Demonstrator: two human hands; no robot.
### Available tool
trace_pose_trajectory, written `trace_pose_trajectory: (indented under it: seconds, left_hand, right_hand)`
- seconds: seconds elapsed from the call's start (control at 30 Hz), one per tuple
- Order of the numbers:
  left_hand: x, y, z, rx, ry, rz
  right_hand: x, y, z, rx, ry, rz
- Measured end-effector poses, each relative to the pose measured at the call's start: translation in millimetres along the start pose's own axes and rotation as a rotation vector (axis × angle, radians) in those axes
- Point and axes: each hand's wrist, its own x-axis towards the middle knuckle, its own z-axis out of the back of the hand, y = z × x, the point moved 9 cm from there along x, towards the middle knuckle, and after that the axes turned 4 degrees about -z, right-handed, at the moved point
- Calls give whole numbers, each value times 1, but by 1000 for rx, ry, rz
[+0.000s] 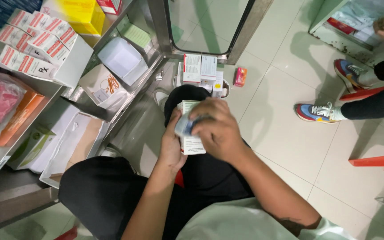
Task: Wiping down and organizing various medicine boxes on a pharmacy storage shelf.
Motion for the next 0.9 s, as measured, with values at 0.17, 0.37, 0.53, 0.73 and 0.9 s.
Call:
trace_pose_trajectory:
  seconds: [0.17, 0.37, 0.53, 0.73, 0.9]
  left_hand:
    - [-4, -11, -12, 22, -8, -10]
    - [0, -8, -10, 70, 9, -14]
    - [0, -11, -8, 41, -56, 18]
    - [-1, -8, -24, 18, -41, 46]
    - [2, -19, -15, -28, -56, 21]
  right_hand:
    - [2, 24, -5, -2, 4, 42]
    - [10, 11, 1, -45, 2, 63]
    - [5, 23, -7, -46, 7, 85]
    - [13, 5, 6, -90, -33, 49]
    - [1, 16, -12, -80, 7, 84]
